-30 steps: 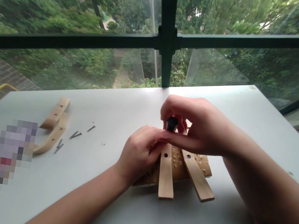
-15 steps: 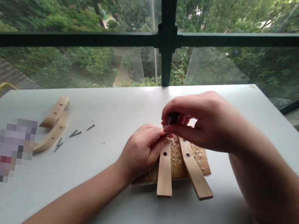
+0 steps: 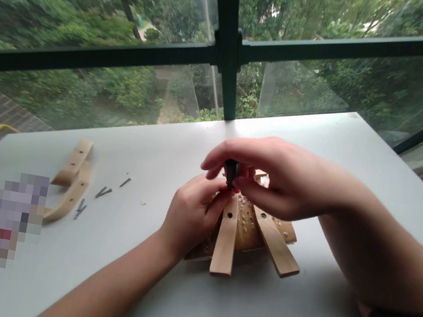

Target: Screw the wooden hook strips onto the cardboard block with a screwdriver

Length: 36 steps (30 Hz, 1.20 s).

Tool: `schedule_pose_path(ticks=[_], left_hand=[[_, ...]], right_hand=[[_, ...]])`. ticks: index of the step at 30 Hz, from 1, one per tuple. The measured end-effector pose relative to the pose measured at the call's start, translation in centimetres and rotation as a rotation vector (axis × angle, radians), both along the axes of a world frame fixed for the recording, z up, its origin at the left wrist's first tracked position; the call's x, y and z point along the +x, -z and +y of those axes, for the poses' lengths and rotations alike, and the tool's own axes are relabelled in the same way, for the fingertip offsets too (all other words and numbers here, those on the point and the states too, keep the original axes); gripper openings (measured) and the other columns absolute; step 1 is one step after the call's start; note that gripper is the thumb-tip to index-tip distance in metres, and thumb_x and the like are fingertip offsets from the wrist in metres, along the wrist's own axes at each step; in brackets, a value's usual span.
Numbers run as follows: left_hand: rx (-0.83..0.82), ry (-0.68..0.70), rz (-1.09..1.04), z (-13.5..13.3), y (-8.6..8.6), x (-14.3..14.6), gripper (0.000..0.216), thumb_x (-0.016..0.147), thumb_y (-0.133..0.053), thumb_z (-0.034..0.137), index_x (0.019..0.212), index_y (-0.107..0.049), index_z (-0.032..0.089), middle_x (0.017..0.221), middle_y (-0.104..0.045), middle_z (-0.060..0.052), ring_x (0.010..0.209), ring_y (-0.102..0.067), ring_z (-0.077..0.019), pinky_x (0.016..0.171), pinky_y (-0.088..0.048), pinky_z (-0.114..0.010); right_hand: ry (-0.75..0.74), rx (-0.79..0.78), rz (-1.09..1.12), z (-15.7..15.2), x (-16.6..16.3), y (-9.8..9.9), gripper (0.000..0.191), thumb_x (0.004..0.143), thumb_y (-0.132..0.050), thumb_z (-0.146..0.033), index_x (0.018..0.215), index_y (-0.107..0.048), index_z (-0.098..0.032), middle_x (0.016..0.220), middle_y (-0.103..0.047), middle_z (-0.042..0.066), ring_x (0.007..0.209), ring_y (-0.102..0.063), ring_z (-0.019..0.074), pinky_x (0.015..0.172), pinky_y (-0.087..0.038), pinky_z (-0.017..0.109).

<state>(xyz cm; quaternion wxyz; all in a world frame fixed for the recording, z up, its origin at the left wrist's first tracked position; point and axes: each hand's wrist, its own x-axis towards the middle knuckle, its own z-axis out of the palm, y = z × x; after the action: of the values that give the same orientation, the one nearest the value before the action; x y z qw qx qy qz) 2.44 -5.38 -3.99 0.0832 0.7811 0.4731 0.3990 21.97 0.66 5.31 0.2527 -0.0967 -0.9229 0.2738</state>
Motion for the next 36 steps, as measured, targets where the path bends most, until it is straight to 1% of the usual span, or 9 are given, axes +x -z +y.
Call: schedule_pose_path(ticks=[2, 7, 15, 19, 22, 25, 28, 30, 36], left_hand=[[-0.005, 0.02, 0.008, 0.0, 0.1, 0.1, 0.013, 0.094, -0.058, 0.018, 0.098, -0.07, 0.02, 0.091, -0.072, -0.004, 0.084, -0.065, -0.0169, 0.076, -0.052, -0.028], [-0.002, 0.036, -0.001, -0.1, 0.3, 0.1, 0.013, 0.095, -0.055, 0.017, 0.094, -0.067, 0.02, 0.088, -0.069, -0.003, 0.085, -0.064, -0.0172, 0.076, -0.052, -0.029], [0.043, -0.019, -0.018, -0.1, 0.4, 0.1, 0.01, 0.091, -0.06, 0.018, 0.097, -0.067, 0.02, 0.084, -0.071, -0.004, 0.077, -0.065, -0.018, 0.07, -0.053, -0.029], [0.046, -0.018, -0.003, -0.1, 0.4, 0.1, 0.01, 0.092, -0.059, 0.019, 0.087, -0.067, 0.019, 0.077, -0.068, -0.002, 0.071, -0.062, -0.0164, 0.067, -0.051, -0.028], [0.016, -0.003, -0.008, -0.1, 0.4, 0.1, 0.01, 0.093, -0.059, 0.02, 0.088, -0.067, 0.02, 0.08, -0.068, -0.003, 0.073, -0.061, -0.0158, 0.067, -0.05, -0.028], [0.002, 0.028, 0.008, 0.0, 0.3, 0.1, 0.012, 0.095, -0.058, 0.019, 0.091, -0.068, 0.02, 0.086, -0.068, -0.004, 0.079, -0.062, -0.0166, 0.071, -0.05, -0.028], [0.016, 0.041, 0.02, 0.0, 0.4, 0.2, 0.013, 0.096, -0.054, 0.018, 0.093, -0.067, 0.019, 0.089, -0.067, -0.005, 0.085, -0.062, -0.018, 0.075, -0.051, -0.03], [0.03, 0.044, 0.021, 0.0, 0.6, 0.2, 0.014, 0.097, -0.051, 0.018, 0.095, -0.066, 0.019, 0.091, -0.068, -0.005, 0.086, -0.062, -0.0183, 0.077, -0.051, -0.03], [0.043, 0.017, 0.024, -0.1, 0.8, 0.2, 0.015, 0.097, -0.05, 0.019, 0.096, -0.064, 0.019, 0.091, -0.069, -0.006, 0.089, -0.064, -0.0208, 0.078, -0.053, -0.033]], right_hand=[[0.033, -0.012, -0.032, 0.2, 0.4, -0.3, 0.036, 0.083, -0.051, -0.002, 0.115, -0.06, -0.016, 0.103, -0.071, 0.003, 0.084, -0.062, 0.0096, 0.076, -0.045, 0.021], [0.24, 0.045, -0.057, 0.1, -0.1, -0.4, 0.008, 0.082, -0.066, -0.018, 0.09, -0.063, -0.018, 0.077, -0.064, -0.004, 0.064, -0.055, 0.0071, 0.06, -0.039, 0.02], [0.285, 0.078, 0.061, -0.2, -1.3, 0.8, 0.033, 0.079, -0.073, -0.028, 0.072, -0.042, -0.019, 0.064, -0.05, -0.008, 0.055, -0.041, 0.0048, 0.053, -0.03, 0.02], [0.145, 0.036, 0.063, 0.1, -0.6, 0.5, 0.014, 0.082, -0.068, -0.019, 0.091, -0.057, -0.016, 0.084, -0.063, -0.002, 0.063, -0.05, 0.0056, 0.059, -0.038, 0.02], [0.025, 0.0, 0.025, 0.3, 0.3, -0.1, 0.038, 0.082, -0.054, -0.002, 0.118, -0.059, -0.014, 0.108, -0.068, 0.004, 0.082, -0.059, 0.008, 0.072, -0.044, 0.02], [-0.021, 0.024, -0.022, 0.5, 0.7, -0.4, 0.046, 0.085, -0.05, 0.0, 0.127, -0.058, -0.019, 0.113, -0.069, 0.003, 0.092, -0.061, 0.0097, 0.08, -0.045, 0.022], [0.042, 0.06, -0.043, 0.4, 0.4, -0.3, 0.027, 0.084, -0.057, -0.006, 0.107, -0.063, -0.018, 0.096, -0.068, 0.0, 0.077, -0.058, 0.0085, 0.069, -0.042, 0.02], [0.124, 0.086, -0.013, 0.3, -0.1, 0.1, 0.013, 0.081, -0.063, -0.011, 0.091, -0.059, -0.018, 0.08, -0.06, -0.003, 0.065, -0.05, 0.0069, 0.06, -0.037, 0.019], [0.193, 0.144, 0.023, -0.3, -1.2, 0.7, 0.02, 0.082, -0.064, -0.018, 0.082, -0.044, -0.02, 0.074, -0.051, -0.004, 0.065, -0.043, 0.0082, 0.059, -0.032, 0.02]])
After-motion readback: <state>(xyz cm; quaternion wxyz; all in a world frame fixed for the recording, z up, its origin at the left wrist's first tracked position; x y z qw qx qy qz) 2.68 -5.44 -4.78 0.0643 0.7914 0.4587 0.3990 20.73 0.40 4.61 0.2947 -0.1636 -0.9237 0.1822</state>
